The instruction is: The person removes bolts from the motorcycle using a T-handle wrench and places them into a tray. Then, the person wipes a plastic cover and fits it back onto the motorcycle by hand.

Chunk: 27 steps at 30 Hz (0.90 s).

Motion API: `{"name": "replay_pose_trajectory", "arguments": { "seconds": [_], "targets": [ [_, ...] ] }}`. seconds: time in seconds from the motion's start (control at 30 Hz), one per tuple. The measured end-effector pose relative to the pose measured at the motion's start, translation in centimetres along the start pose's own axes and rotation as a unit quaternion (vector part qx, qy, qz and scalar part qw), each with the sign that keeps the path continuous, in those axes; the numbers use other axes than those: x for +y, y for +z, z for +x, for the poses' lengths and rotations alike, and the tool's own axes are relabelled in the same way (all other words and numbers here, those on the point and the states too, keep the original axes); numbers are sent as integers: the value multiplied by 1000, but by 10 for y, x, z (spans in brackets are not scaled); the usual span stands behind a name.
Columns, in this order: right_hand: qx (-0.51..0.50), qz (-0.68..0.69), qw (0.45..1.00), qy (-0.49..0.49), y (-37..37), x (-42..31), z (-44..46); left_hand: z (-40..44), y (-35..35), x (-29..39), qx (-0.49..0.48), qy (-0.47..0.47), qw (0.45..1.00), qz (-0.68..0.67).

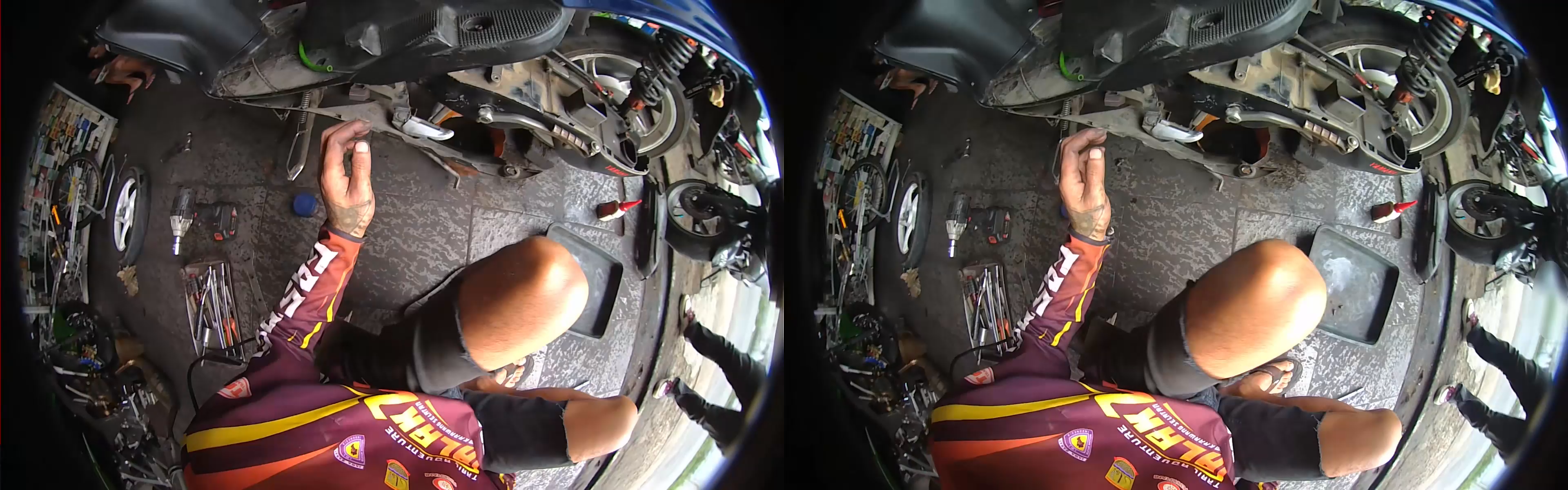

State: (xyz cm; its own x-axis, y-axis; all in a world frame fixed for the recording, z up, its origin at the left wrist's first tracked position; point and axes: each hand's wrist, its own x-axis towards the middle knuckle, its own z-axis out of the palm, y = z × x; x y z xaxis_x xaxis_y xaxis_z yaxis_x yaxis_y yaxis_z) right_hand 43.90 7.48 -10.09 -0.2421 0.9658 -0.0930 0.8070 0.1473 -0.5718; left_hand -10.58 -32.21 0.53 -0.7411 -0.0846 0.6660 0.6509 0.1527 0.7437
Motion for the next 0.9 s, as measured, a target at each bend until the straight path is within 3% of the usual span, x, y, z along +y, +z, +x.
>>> {"name": "replay_pose_trajectory", "arguments": {
  "seconds": [0.13,0.2,0.23,0.3,0.37,0.43,0.47,0.5,0.57,0.63,0.7,0.9],
  "targets": [
    [18,9,1000,17,-29,-7,-7,-10,14,35,-87,-80,975,-188],
    [26,9,1000,13,-43,-23,-5,-31,28,48,-196,-92,948,-235],
    [31,16,999,3,-49,-35,-3,-42,35,54,-277,-145,909,-276],
    [75,95,990,-71,-52,-74,-5,-77,61,46,-370,-209,829,-363],
    [112,223,948,-197,-39,-161,-26,-114,81,28,-472,-274,778,-311],
    [-14,150,978,-146,-42,-189,-30,-156,101,15,-377,-582,519,-500],
    [-87,140,976,-144,-34,-187,-26,-165,103,10,-342,-636,454,-522],
    [-161,130,968,-141,-24,-188,-23,-168,98,9,-338,-645,436,-529],
    [-286,59,950,-107,-7,-195,-28,-175,87,9,-352,-641,432,-528],
    [-351,59,923,-148,8,-201,-20,-178,74,17,-375,-624,443,-523],
    [-321,69,920,-213,15,-211,-11,-181,66,26,-393,-604,471,-509],
    [-340,85,915,-201,42,-239,4,-166,31,34,-395,-538,624,-407]
  ]
}}
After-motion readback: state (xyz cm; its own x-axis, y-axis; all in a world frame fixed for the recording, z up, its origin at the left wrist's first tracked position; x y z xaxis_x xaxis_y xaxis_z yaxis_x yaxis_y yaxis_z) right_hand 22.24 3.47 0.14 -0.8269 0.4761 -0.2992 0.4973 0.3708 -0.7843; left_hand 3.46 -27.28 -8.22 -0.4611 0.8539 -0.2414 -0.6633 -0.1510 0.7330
